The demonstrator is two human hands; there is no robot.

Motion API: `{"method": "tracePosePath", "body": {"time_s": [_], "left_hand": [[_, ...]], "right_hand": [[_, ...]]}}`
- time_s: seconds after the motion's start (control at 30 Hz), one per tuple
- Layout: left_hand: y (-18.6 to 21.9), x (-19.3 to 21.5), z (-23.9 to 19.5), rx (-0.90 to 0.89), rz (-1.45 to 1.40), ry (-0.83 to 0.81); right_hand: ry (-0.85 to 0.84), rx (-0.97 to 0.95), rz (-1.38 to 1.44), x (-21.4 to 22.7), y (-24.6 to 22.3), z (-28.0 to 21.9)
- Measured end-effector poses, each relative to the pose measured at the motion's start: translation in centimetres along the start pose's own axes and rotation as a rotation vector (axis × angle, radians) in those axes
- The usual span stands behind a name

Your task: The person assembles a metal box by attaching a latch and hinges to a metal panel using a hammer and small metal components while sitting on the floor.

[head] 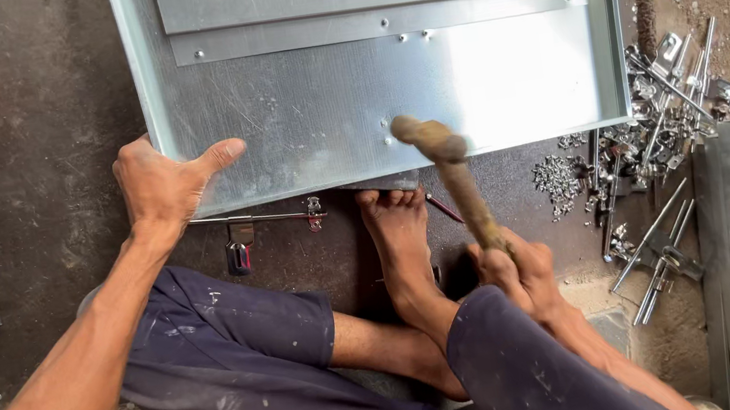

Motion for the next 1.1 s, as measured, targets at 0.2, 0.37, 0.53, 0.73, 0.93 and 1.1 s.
{"method": "tracePosePath", "body": {"time_s": [0.2,0.37,0.53,0.73,0.93,1.1], "left_hand": [[0.9,0.9,0.1,-0.023,0.063,0.027],[0.1,-0.1,-0.1,-0.064,0.027,0.032],[-0.8,0.1,0.9,-0.018,0.319,0.177],[-2.4,-0.4,1.3,0.127,0.248,0.08],[-0.8,0.3,0.7,0.268,0.296,-0.052],[12.4,-1.1,-4.1,-0.624,0.698,0.064]], "right_hand": [[0.04,0.01,-1.262,-16.2,8.6,12.6],[0.12,-0.243,-1.042,-16.6,14.4,12.5],[0.132,-0.04,-1.195,-17.0,12.8,12.7],[0.256,0.093,-1.187,-16.1,8.4,11.6],[0.13,-0.111,-0.73,-8.7,10.0,2.3],[0.25,-0.446,-0.613,5.2,13.2,-9.1]]}}
Point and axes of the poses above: each hand's wrist, its own z-axis towards the middle knuckle, its own x-axis out of the back of the hand, y = z × x, the point moved 8 cm from there along z, towards the middle knuckle, and after that the axes turned 9 degrees about -y, right-handed, at the moved point
